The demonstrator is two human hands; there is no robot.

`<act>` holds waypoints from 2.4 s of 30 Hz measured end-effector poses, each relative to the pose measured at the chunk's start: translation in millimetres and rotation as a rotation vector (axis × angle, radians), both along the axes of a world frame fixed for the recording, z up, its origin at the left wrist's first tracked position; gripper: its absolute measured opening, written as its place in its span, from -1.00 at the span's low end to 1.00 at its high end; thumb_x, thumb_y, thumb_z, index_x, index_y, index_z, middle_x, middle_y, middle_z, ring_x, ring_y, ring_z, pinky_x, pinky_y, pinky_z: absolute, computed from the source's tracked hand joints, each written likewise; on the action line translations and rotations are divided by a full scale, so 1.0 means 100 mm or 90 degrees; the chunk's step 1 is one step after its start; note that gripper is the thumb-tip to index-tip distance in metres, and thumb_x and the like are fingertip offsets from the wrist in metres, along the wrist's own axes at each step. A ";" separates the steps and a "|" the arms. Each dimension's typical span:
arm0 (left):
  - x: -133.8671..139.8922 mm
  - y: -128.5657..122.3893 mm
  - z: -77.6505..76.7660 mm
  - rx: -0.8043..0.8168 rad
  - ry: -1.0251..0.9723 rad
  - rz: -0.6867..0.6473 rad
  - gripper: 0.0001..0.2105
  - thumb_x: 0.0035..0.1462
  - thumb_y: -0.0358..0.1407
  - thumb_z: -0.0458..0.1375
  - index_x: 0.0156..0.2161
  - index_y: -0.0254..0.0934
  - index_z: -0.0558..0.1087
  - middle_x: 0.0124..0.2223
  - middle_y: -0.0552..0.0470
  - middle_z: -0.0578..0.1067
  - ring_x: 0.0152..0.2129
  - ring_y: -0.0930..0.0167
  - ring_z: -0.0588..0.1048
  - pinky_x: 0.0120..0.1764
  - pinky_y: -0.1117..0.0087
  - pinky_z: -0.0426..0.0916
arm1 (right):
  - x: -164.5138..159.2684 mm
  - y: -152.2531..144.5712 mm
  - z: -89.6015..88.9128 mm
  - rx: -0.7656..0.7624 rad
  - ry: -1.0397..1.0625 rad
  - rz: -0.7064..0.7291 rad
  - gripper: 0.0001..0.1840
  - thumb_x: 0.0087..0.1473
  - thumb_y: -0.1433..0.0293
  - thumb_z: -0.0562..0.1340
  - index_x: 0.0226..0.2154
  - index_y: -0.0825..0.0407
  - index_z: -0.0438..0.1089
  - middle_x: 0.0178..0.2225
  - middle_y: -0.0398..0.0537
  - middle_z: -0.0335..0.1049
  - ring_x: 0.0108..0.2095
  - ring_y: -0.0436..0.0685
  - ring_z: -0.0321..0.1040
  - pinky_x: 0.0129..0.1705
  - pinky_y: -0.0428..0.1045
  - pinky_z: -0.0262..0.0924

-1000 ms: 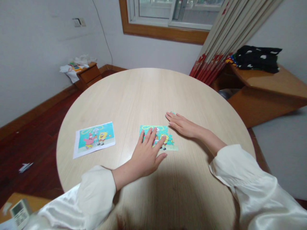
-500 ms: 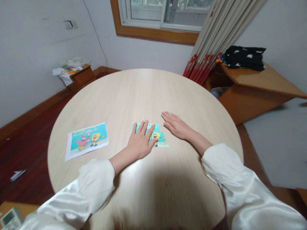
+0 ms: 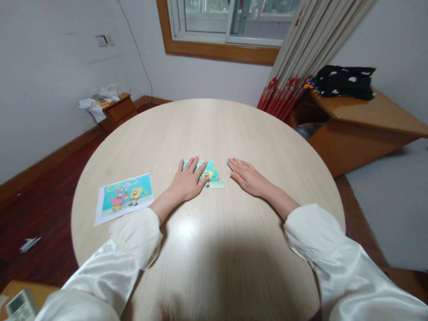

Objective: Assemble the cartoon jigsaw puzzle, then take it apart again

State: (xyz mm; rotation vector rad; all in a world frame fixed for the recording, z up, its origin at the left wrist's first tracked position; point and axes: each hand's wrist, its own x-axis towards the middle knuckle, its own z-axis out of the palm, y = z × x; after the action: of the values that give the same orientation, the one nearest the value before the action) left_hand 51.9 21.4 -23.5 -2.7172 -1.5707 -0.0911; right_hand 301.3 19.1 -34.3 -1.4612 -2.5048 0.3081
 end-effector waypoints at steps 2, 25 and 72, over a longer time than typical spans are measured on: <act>0.01 0.00 0.01 0.035 -0.004 -0.005 -0.47 0.34 -0.07 -0.21 0.30 -0.28 0.10 0.35 -0.25 0.05 0.29 0.12 0.01 0.24 -0.07 -0.10 | 0.01 0.01 -0.02 0.009 0.012 0.001 -0.36 0.29 0.14 -0.20 0.26 0.13 0.09 0.29 0.15 0.03 0.32 0.20 -0.11 0.30 0.25 -0.13; 0.26 -0.81 -0.07 0.040 -0.007 -0.130 -0.32 0.31 0.04 -0.28 0.27 -0.51 0.14 0.32 -0.30 0.12 0.27 0.14 0.07 0.25 0.06 -0.09 | 0.12 0.10 -0.04 0.232 0.279 -0.121 -0.71 0.03 0.54 0.05 -0.31 0.00 0.45 -0.29 0.01 0.49 -0.20 0.18 0.37 -0.11 0.14 0.25; 0.27 -0.82 -0.08 0.002 -0.018 -0.103 -0.30 0.28 0.06 -0.24 0.27 -0.52 0.09 0.33 -0.33 0.09 0.29 0.15 0.03 0.27 0.06 -0.13 | 0.07 0.42 -0.11 0.206 0.146 -0.178 -0.71 0.16 0.19 0.17 -0.38 0.00 0.52 -0.29 0.07 0.52 -0.23 0.25 0.39 -0.18 0.16 0.19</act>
State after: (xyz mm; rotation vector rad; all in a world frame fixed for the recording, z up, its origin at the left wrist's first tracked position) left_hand 79.2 -60.4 -31.8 -2.8483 -1.3524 -0.1319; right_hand 307.8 61.5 -45.7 -1.5168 -2.0264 0.0152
